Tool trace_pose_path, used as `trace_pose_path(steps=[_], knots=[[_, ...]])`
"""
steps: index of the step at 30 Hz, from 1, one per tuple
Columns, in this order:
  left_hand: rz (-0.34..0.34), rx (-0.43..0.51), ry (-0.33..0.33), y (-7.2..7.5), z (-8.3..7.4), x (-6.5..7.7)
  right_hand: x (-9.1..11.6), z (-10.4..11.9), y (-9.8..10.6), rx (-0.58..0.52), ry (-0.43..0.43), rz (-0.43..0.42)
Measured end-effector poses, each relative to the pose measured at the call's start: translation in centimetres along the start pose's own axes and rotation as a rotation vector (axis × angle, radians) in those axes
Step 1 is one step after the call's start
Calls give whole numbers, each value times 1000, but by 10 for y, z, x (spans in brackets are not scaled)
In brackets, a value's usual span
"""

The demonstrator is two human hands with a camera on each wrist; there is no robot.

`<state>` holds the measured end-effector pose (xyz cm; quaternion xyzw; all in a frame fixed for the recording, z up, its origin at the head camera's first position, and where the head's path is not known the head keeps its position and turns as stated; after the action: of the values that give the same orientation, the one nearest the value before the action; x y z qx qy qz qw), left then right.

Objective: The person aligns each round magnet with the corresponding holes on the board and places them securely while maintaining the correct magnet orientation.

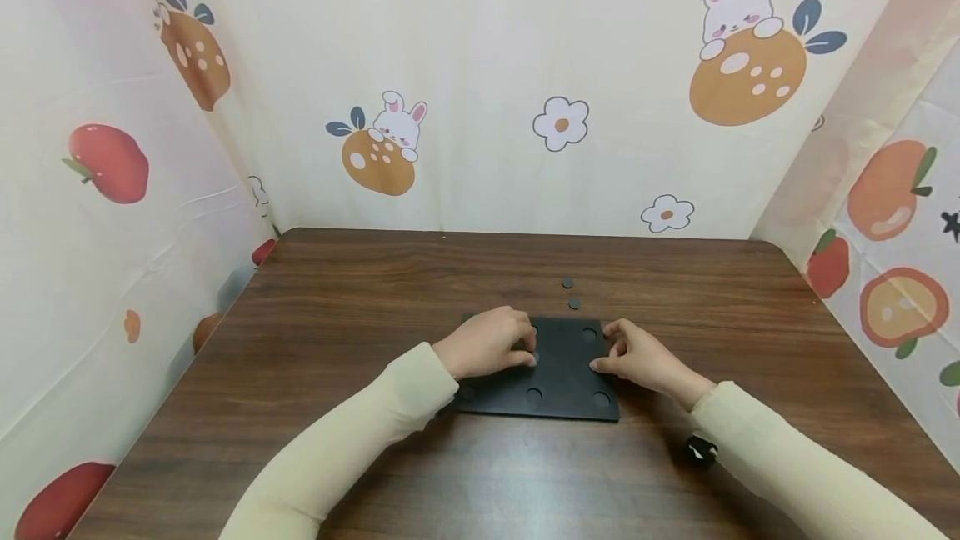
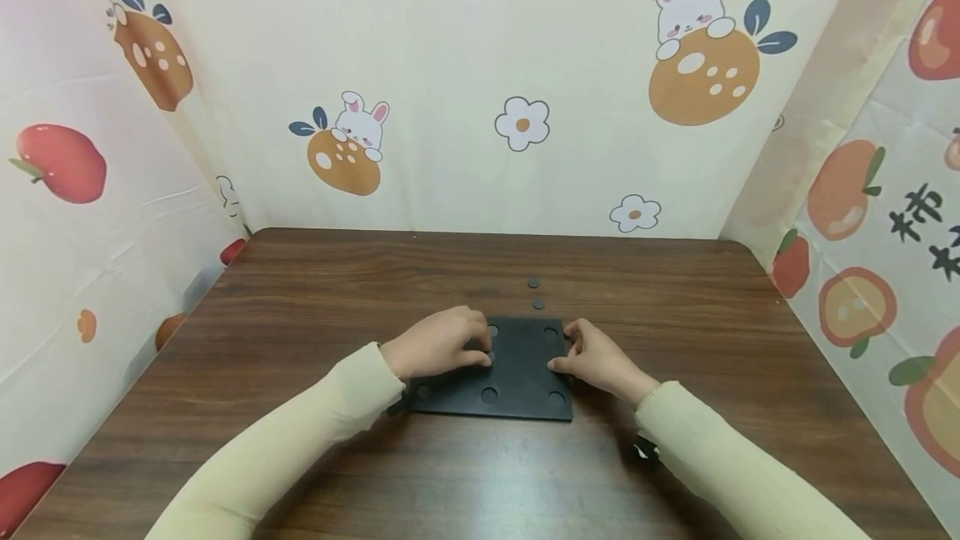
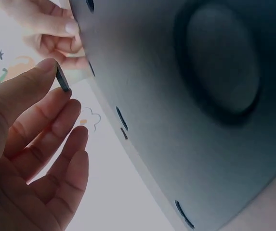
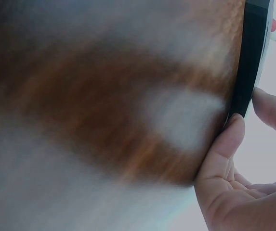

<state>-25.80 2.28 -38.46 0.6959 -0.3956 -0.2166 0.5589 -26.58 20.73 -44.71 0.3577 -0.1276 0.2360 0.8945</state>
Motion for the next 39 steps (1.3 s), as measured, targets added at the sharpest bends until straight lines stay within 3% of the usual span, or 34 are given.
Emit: trace_pose_path(steps=[16,25,39], knots=[[-5,-105,-70,-9,-23,17,1,3,0,12,0,-2],[-24,-174,-105,-17,-31,17,3,2,-2,4,6,-1],[-18,-208,-118,-23,-34,17,2,0,-1,8,-10,-1]])
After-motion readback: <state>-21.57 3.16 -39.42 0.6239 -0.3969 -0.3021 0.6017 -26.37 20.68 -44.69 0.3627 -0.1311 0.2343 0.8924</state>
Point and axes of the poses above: each hand's wrist, its own x-axis away from the middle knuckle, its own y-axis out of the back of the hand, z = x × y, the point moved 9 cm from there along -x, towards the middle knuckle, and after that the axes turned 10 degrees about z, right-handed, at the moved point
